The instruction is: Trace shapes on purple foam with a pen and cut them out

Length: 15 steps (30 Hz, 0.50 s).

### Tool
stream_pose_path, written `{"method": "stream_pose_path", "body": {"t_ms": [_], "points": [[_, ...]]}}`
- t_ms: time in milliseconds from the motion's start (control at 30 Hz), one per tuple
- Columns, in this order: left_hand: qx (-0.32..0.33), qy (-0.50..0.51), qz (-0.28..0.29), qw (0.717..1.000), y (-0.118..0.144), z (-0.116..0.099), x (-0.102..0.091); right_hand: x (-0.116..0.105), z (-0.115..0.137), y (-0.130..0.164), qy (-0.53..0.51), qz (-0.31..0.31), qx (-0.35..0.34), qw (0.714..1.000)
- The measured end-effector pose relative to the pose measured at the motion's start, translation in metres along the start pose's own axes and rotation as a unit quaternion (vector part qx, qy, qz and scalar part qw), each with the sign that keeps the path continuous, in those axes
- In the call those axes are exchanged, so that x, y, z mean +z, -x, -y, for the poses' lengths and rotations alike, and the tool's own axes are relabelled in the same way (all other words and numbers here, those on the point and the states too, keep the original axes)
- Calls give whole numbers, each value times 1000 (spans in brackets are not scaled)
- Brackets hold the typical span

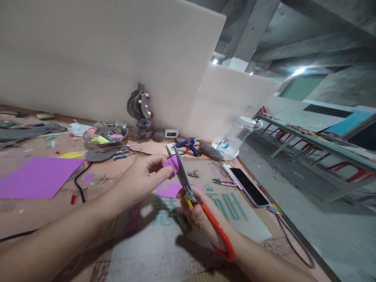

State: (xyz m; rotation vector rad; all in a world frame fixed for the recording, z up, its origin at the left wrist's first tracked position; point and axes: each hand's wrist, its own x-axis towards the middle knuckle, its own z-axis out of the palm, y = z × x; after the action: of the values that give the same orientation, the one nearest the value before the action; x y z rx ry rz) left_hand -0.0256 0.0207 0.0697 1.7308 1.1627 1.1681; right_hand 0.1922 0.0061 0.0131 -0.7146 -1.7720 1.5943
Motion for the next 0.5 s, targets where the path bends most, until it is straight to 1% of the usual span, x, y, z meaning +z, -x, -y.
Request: {"method": "stream_pose_path", "body": {"t_ms": [233, 500], "points": [[-6, 20, -13, 1000, 0, 1, 1, 1, 5, 0, -15, 30, 10, 999], [-4, 13, -14, 1000, 1, 0, 0, 2, 8, 1, 0, 28, 7, 1000]]}}
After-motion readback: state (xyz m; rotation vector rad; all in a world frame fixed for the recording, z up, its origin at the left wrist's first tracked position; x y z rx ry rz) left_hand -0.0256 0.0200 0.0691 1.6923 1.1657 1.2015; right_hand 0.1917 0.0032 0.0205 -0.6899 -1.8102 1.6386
